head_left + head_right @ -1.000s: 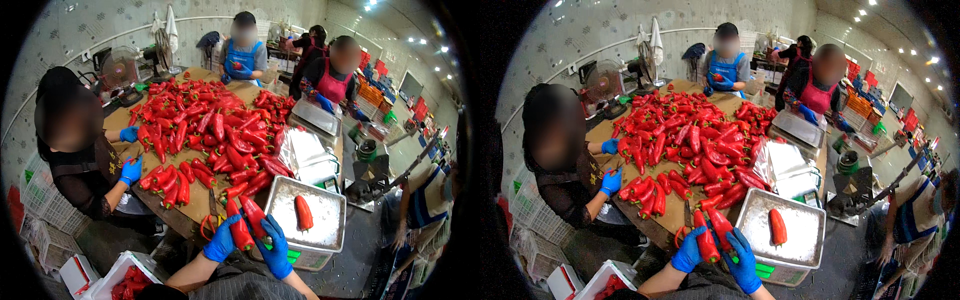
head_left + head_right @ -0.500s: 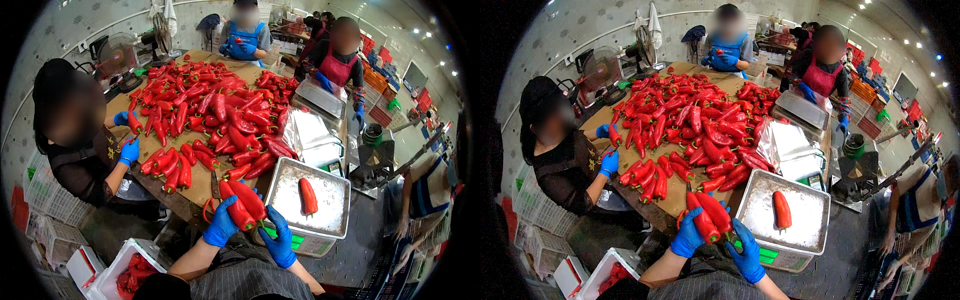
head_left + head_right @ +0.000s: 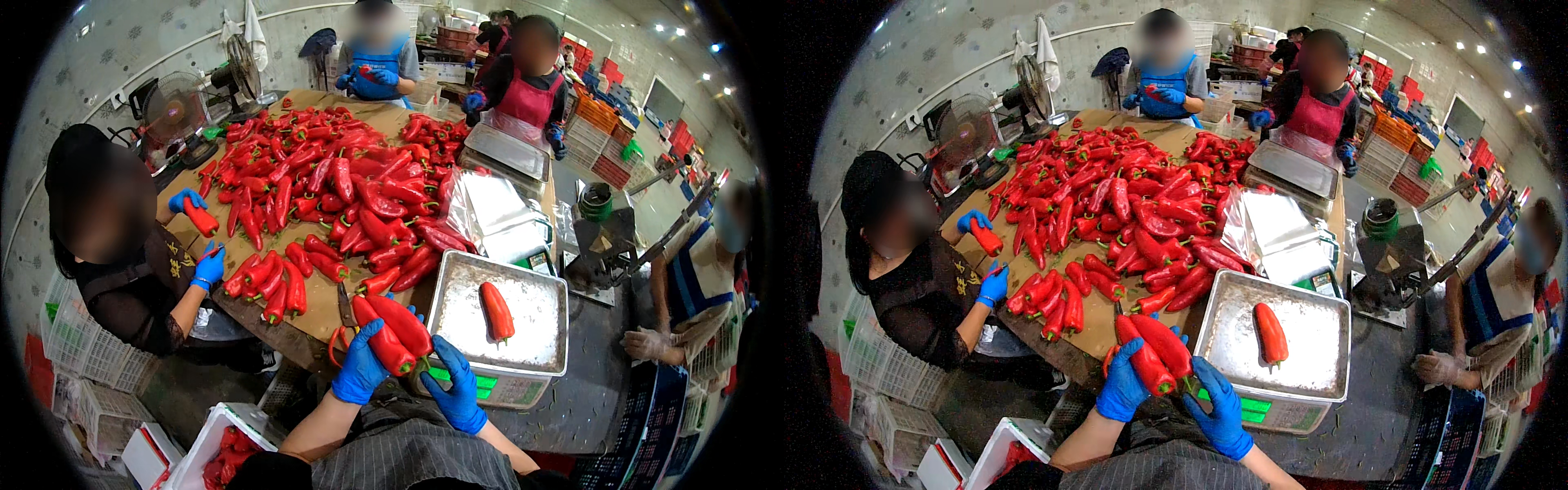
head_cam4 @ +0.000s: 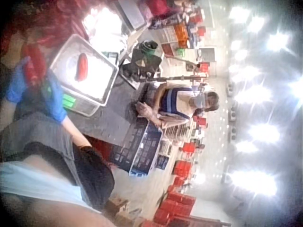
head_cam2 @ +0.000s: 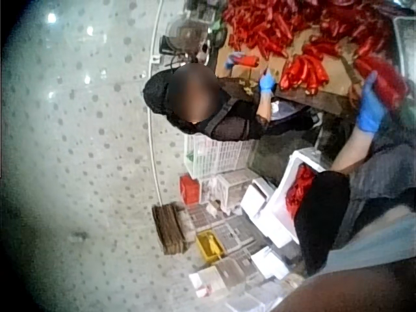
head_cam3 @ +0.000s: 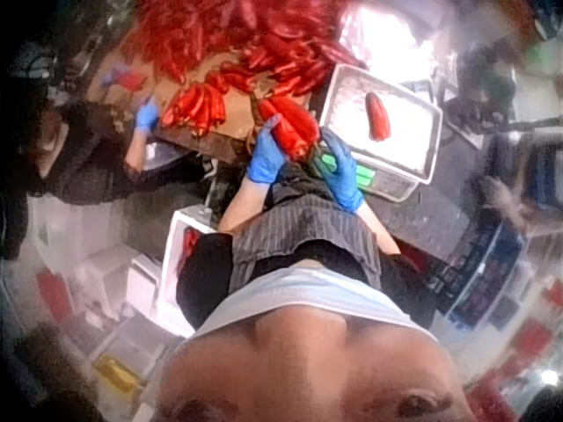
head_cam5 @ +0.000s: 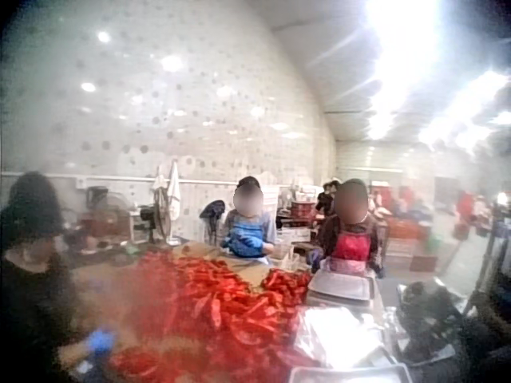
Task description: The person sorts red peppers from a large pile on a table, selects individual peppers, and places them onto a digital scale. The person then picks up a plastic bag, places the weighed peppers inside, and sets the bag aside. This process is repeated multiple times with coworkers visible in the background performing similar tasks.
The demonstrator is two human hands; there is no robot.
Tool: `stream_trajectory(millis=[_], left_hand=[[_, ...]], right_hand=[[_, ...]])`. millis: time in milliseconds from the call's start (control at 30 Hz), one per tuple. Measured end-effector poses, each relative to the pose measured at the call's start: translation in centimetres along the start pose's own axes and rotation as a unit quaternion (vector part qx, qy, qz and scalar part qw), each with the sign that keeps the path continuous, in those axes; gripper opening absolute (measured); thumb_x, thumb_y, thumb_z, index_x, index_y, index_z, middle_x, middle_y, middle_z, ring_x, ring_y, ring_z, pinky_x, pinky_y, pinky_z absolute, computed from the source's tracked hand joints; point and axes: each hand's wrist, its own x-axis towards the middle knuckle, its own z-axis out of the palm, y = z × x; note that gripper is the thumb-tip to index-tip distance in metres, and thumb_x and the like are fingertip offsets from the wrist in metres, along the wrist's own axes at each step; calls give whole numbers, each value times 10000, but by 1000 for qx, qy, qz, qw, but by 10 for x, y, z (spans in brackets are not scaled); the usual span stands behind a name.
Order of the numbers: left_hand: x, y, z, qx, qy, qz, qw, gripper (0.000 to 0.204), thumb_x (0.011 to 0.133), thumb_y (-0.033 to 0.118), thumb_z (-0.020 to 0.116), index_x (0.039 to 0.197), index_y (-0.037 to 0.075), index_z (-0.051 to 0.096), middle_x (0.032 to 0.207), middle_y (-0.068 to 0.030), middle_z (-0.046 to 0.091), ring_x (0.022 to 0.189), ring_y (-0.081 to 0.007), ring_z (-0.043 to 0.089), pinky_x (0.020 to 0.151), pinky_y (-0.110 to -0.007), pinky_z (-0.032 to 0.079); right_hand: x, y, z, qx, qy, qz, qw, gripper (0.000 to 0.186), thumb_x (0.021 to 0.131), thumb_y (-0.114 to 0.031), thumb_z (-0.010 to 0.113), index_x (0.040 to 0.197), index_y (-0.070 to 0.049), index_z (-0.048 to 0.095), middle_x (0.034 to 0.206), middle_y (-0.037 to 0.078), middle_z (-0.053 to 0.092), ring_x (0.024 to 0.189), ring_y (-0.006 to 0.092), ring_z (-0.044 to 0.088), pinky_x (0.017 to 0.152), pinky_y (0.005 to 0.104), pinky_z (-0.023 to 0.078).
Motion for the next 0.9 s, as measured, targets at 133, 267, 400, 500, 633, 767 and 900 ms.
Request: stream_trajectory(millis=[133, 267, 400, 500, 633, 767, 900], left_hand=[[0, -3, -2, -12, 3, -4, 1000, 696, 834, 217, 584, 1428, 156, 227, 1359, -182, 394, 1263, -357, 379, 1068, -515, 274], [1, -8, 0, -1, 4, -9, 1000, 667, 841, 218, 574, 1418, 142, 247, 1352, -177, 405, 1262, -347, 385, 1067, -498, 281], [7, -22, 1, 38, 12, -41, 998, 626, 835, 229, 589, 1374, 78, 308, 1320, -175, 439, 1234, -330, 418, 1051, -472, 313], [2, -18, -7, 62, 18, -2, 998, 654, 824, 243, 602, 1387, 118, 294, 1304, -172, 447, 1210, -325, 435, 1041, -485, 324], [-1, -21, 11, 114, 31, 8, 993, 735, 814, 271, 607, 1430, 141, 230, 1368, -178, 394, 1226, -325, 422, 1046, -487, 317], [4, -25, 15, 67, 17, -25, 997, 663, 820, 207, 602, 1398, 177, 280, 1342, -162, 413, 1228, -320, 417, 1043, -516, 308], [1, -25, 15, 77, 35, -27, 996, 666, 815, 208, 611, 1396, 185, 288, 1337, -149, 422, 1229, -310, 418, 1041, -514, 311]], right_hand=[[1, -1, -1, 14, 6, 5, 1000, 601, 726, -32, 714, 1274, -46, 466, 1269, 149, 515, 1175, 305, 497, 974, 365, 406], [0, 0, -1, 27, 14, 9, 1000, 609, 721, -30, 716, 1277, -47, 467, 1271, 161, 509, 1178, 314, 493, 973, 372, 407], [-2, 1, -10, -6, 28, 17, 999, 603, 723, -48, 715, 1277, -48, 475, 1286, 173, 494, 1180, 323, 490, 973, 381, 408], [3, 8, -3, 7, -20, 26, 999, 638, 753, -89, 687, 1338, -116, 432, 1311, 180, 467, 1189, 357, 468, 965, 401, 414], [8, 6, -7, 7, -14, -3, 1000, 722, 753, -89, 664, 1395, -157, 340, 1338, 167, 424, 1168, 361, 472, 943, 403, 430], [4, 6, -10, -3, 6, 10, 1000, 711, 767, -102, 651, 1400, -168, 333, 1340, 145, 426, 1163, 351, 477, 934, 400, 435], [3, 4, -11, -13, 3, 11, 1000, 700, 774, -117, 645, 1399, -169, 335, 1343, 137, 424, 1158, 348, 480, 933, 398, 434]])
